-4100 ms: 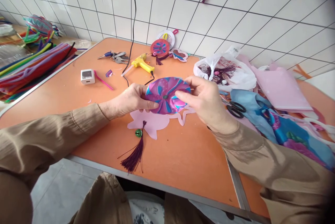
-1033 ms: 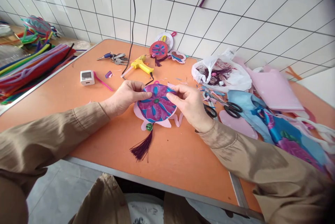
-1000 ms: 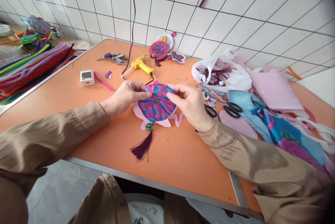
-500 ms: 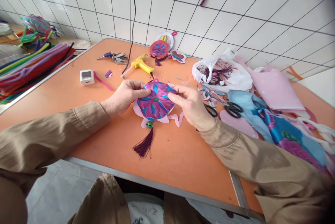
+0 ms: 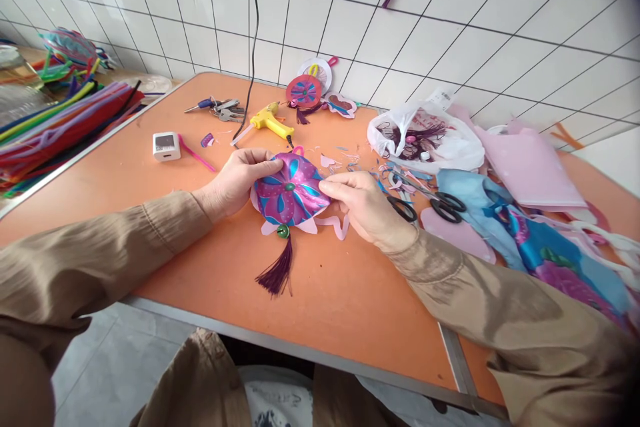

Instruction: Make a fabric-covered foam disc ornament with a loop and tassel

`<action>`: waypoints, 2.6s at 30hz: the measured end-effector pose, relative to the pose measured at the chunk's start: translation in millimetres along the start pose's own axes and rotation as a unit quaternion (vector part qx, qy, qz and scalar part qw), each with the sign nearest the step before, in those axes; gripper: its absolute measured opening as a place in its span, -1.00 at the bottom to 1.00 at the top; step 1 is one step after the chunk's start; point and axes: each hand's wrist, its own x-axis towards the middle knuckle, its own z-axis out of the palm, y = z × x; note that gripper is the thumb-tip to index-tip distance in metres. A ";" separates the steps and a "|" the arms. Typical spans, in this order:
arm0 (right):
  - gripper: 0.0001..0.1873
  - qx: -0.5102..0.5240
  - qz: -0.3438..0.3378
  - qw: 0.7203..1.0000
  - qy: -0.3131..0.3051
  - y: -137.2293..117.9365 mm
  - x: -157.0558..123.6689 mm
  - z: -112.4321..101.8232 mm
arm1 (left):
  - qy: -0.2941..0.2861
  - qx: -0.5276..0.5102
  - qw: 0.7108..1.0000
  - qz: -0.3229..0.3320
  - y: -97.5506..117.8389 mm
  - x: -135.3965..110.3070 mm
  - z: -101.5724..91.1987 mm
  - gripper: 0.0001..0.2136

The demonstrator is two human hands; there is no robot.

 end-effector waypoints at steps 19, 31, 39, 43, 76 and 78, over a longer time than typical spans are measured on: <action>-0.78 -0.057 -0.142 0.987 0.057 8.6 9.1 -6.8 | -0.035 0.005 0.999 -0.028 0.3 7.4 -5.1 -0.32; -0.85 -0.142 -0.184 0.971 0.055 -2.3 8.5 -4.5 | -0.030 -0.021 0.999 -0.006 -9.0 7.0 0.4 -0.65; -0.81 -0.069 -0.146 0.985 0.053 -3.7 13.0 -10.0 | -0.031 -0.040 0.999 0.008 -11.1 6.7 0.5 -0.70; -0.82 -0.032 -0.153 0.986 0.053 -5.9 13.4 -9.3 | -0.050 -0.045 0.998 0.008 -10.9 5.2 2.4 -0.71; -0.86 -0.180 -0.228 0.956 0.042 -8.4 5.6 3.1 | -0.042 0.061 0.996 0.040 -8.1 -5.4 17.3 -0.60; -0.83 -0.149 -0.229 0.961 0.043 -8.3 6.2 3.1 | -0.047 0.061 0.996 0.048 -7.7 -6.1 17.2 -0.61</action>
